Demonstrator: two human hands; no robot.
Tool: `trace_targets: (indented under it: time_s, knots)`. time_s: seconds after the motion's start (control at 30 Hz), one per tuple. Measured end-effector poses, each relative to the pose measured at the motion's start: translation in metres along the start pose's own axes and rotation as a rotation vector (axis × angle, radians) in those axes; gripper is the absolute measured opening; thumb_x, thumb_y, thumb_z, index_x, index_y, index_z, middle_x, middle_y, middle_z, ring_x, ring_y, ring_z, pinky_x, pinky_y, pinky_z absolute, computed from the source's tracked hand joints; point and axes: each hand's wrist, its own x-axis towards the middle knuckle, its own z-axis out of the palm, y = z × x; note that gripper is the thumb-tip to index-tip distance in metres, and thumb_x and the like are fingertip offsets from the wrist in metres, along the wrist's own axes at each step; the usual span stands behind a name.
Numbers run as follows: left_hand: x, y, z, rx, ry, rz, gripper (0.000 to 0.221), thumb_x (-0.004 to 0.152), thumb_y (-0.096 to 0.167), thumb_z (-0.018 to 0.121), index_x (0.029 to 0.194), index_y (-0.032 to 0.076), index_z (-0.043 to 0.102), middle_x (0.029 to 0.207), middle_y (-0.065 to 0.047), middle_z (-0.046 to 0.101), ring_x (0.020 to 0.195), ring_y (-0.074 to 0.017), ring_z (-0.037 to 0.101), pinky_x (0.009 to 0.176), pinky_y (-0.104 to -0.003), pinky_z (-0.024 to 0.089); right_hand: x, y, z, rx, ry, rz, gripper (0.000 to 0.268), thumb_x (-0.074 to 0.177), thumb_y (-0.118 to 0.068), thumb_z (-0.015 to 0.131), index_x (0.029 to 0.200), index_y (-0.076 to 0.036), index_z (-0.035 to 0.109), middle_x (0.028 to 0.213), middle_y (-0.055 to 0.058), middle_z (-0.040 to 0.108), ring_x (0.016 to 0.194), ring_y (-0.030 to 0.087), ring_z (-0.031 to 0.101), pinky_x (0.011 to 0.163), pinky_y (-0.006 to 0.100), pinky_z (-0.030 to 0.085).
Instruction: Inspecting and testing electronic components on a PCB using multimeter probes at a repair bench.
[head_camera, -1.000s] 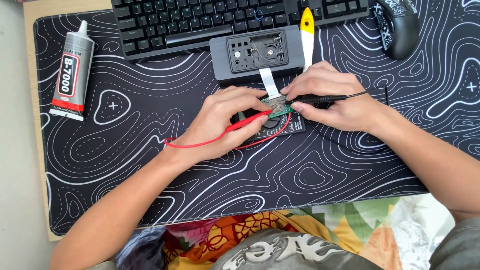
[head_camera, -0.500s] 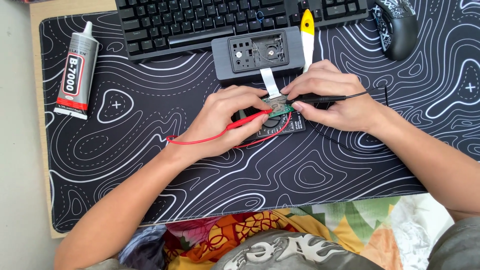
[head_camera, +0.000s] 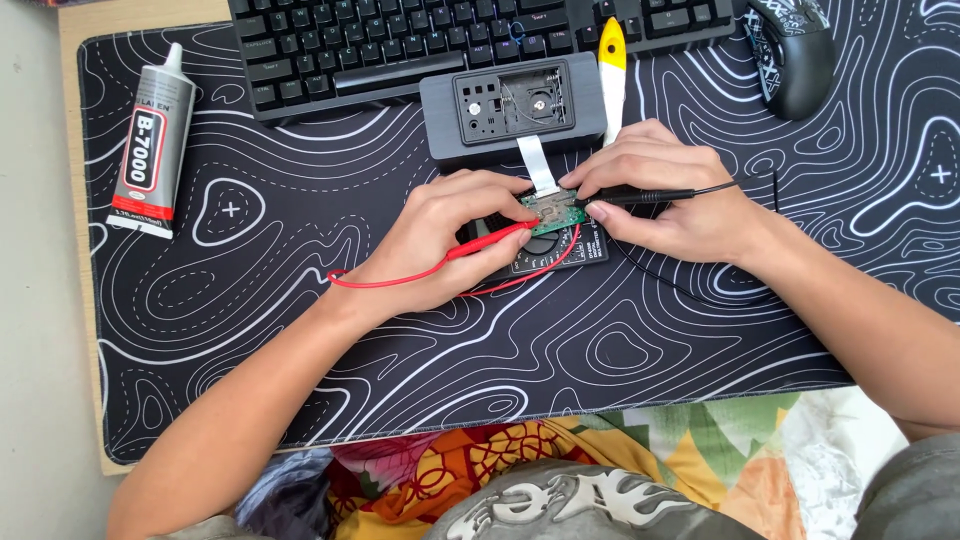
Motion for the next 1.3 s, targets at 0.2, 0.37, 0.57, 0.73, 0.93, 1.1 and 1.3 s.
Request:
trace_targets:
  time_s: [0.2,0.37,0.57,0.73,0.93,1.1,1.3]
  knots:
    - [-0.001,-0.002,0.002,0.013,0.016,0.005,0.014,0.110,0.017,0.076,0.118,0.008,0.082,0.131,-0.027,0.078,0.116,-0.0486,0.079,0.104,-0.056,0.056,-0.002,0.002,0.003,-0.007,0.008,-0.006,0.008,0.110,-0.006,0.077,0.114,-0.002,0.083,0.119,0.018,0.086,0.112,0.040,0.083,0.110,0.054,0.055]
    - [0.000,0.002,-0.002,-0.024,-0.001,-0.002,0.013,0.109,0.014,0.076,0.117,0.006,0.081,0.130,-0.028,0.079,0.116,-0.0508,0.080,0.104,-0.058,0.057,-0.001,0.001,0.002,-0.011,0.004,-0.014,0.008,0.110,-0.006,0.078,0.114,-0.002,0.083,0.119,0.018,0.086,0.113,0.040,0.083,0.111,0.054,0.055]
    - [0.000,0.000,0.001,0.023,0.024,-0.002,0.013,0.109,0.016,0.076,0.117,0.007,0.082,0.131,-0.026,0.078,0.115,-0.0478,0.079,0.103,-0.054,0.057,0.000,0.000,0.002,-0.015,0.007,-0.012,0.008,0.110,-0.006,0.077,0.114,-0.003,0.083,0.119,0.018,0.086,0.111,0.040,0.083,0.110,0.053,0.055]
    - [0.001,0.000,-0.002,0.006,0.001,0.015,0.012,0.109,0.015,0.077,0.117,0.007,0.081,0.131,-0.025,0.079,0.116,-0.0488,0.080,0.102,-0.054,0.058,-0.001,0.002,0.001,-0.030,0.007,-0.022,0.009,0.111,-0.010,0.078,0.115,-0.003,0.083,0.122,0.017,0.086,0.110,0.039,0.082,0.111,0.052,0.055]
    - [0.005,0.008,-0.006,0.118,-0.005,0.154,0.018,0.100,0.004,0.083,0.115,-0.007,0.080,0.130,-0.025,0.081,0.107,-0.0358,0.079,0.095,-0.044,0.062,0.001,-0.006,-0.007,-0.082,-0.096,-0.018,0.019,0.099,0.008,0.085,0.117,0.004,0.079,0.127,0.014,0.084,0.111,0.027,0.074,0.118,0.045,0.053]
    - [0.004,0.007,-0.005,0.094,0.007,0.103,0.018,0.098,0.003,0.085,0.113,-0.005,0.083,0.132,-0.025,0.082,0.105,-0.0321,0.081,0.091,-0.041,0.062,0.001,-0.005,-0.007,-0.089,-0.111,-0.019,0.017,0.100,0.009,0.085,0.116,0.005,0.080,0.128,0.016,0.084,0.112,0.029,0.074,0.121,0.047,0.051]
    - [0.005,0.007,-0.006,0.109,0.009,0.132,0.018,0.097,0.002,0.086,0.114,-0.006,0.084,0.124,-0.023,0.085,0.119,-0.0368,0.081,0.093,-0.044,0.063,0.001,-0.006,-0.007,-0.088,-0.105,-0.023,0.015,0.101,0.010,0.085,0.115,0.007,0.080,0.128,0.019,0.084,0.114,0.031,0.075,0.119,0.047,0.053]
